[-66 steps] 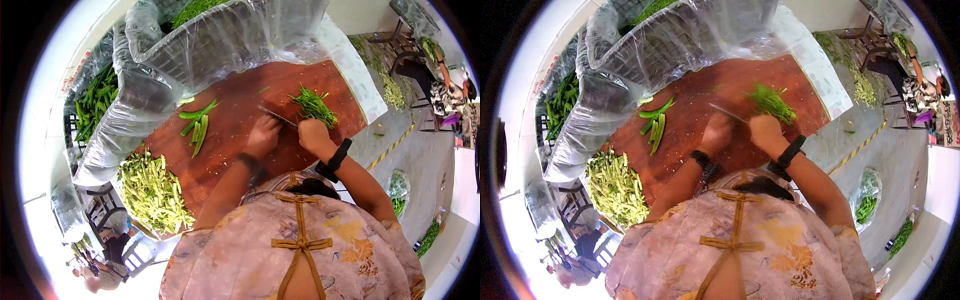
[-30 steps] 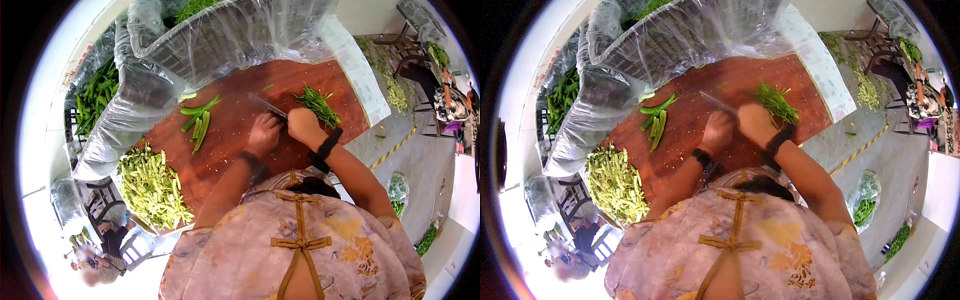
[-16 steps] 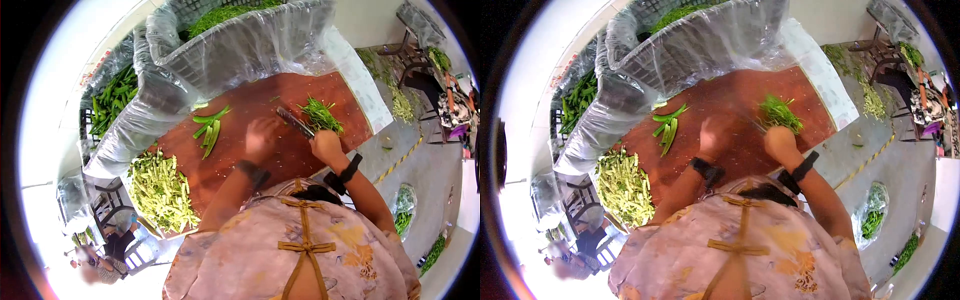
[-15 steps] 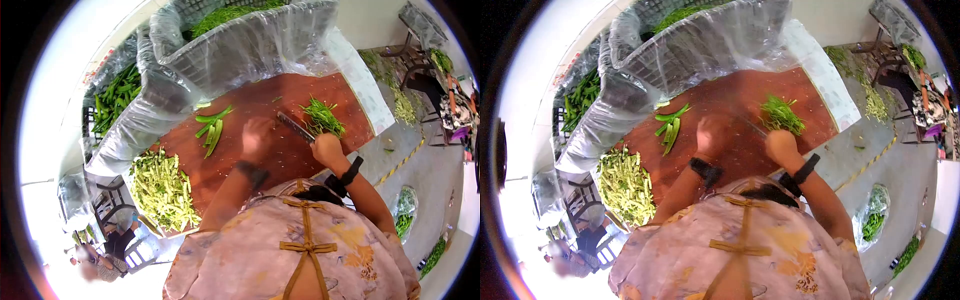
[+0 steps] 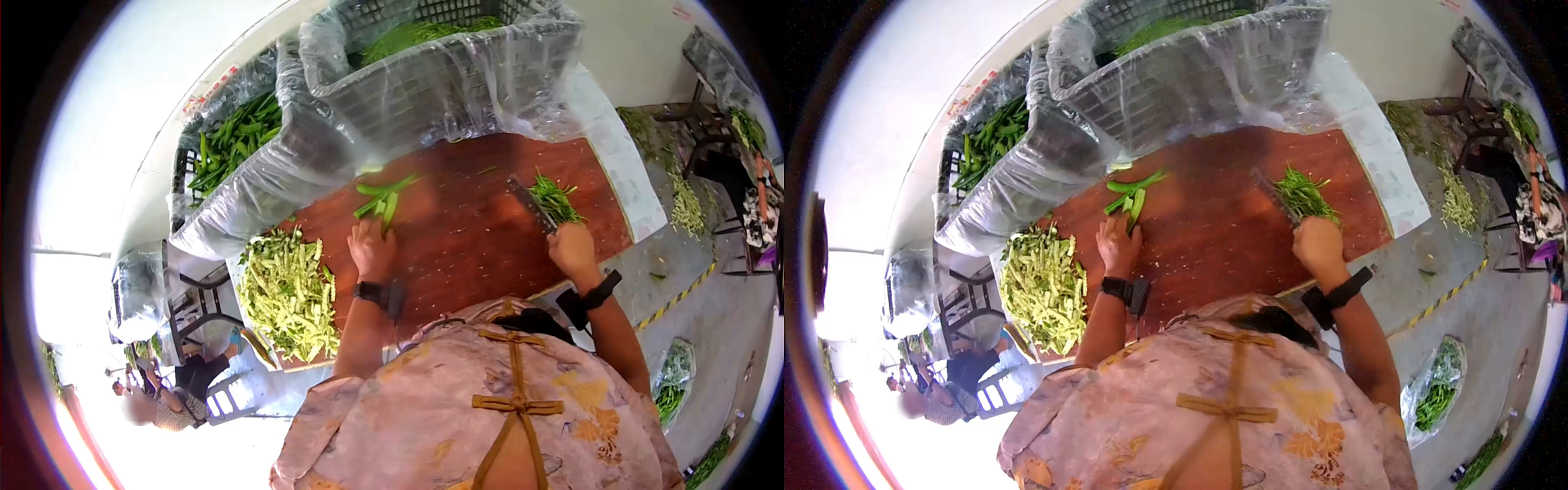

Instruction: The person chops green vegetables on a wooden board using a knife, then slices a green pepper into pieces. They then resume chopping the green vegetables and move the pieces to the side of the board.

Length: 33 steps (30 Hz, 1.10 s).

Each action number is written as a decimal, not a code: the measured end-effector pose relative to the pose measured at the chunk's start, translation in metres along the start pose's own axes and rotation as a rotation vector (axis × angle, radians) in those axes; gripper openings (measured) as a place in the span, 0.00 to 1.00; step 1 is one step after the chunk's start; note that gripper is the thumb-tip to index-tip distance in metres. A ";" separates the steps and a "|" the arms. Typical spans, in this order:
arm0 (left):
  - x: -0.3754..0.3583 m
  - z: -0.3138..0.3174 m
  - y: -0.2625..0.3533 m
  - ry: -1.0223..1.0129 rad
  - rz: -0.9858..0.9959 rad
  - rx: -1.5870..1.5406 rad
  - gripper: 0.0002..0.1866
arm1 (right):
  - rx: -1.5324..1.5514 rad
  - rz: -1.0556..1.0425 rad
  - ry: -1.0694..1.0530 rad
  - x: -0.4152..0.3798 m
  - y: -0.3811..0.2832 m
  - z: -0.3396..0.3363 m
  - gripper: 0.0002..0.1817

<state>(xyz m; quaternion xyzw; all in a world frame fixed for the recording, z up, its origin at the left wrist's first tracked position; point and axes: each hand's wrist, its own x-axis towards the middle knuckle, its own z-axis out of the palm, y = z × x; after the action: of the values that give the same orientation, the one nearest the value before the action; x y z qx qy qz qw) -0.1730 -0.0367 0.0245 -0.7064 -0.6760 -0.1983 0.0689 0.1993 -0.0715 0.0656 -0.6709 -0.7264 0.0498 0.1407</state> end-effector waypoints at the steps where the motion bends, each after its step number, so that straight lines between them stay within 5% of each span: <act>1: 0.001 0.000 0.003 0.001 0.012 -0.013 0.17 | -0.010 0.013 0.007 -0.005 0.000 0.002 0.08; 7: 0.007 0.007 0.009 0.001 0.044 0.106 0.18 | 0.011 -0.017 -0.136 -0.024 0.003 0.009 0.05; 14: 0.022 0.006 0.021 0.035 0.107 0.062 0.19 | -0.040 0.163 -0.006 -0.022 0.023 0.011 0.05; 20: 0.051 0.007 0.063 -0.053 0.237 -0.479 0.18 | 0.010 0.268 -0.170 -0.028 0.021 -0.001 0.10; 22: 0.056 0.015 0.085 -0.379 0.246 -0.557 0.18 | -0.006 0.233 -0.149 -0.029 0.022 0.006 0.10; 28: 0.047 0.038 0.151 -0.589 0.473 -0.790 0.16 | -0.017 0.235 -0.157 -0.030 0.023 0.008 0.10; 30: 0.045 0.042 0.161 -0.620 0.431 -0.544 0.14 | -0.030 0.245 -0.165 -0.030 0.024 0.011 0.10; 31: 0.045 0.042 0.164 -0.625 0.436 -0.549 0.14 | -0.041 0.252 -0.172 -0.030 0.024 0.012 0.10; 33: 0.041 0.042 0.168 -0.188 0.673 -0.458 0.15 | -0.040 0.260 -0.173 -0.030 0.024 0.013 0.10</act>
<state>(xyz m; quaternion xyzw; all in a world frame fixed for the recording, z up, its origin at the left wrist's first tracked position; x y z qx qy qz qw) -0.0001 0.0038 0.0301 -0.9000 -0.3492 -0.2447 -0.0907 0.2210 -0.0973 0.0429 -0.7551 -0.6437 0.1107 0.0566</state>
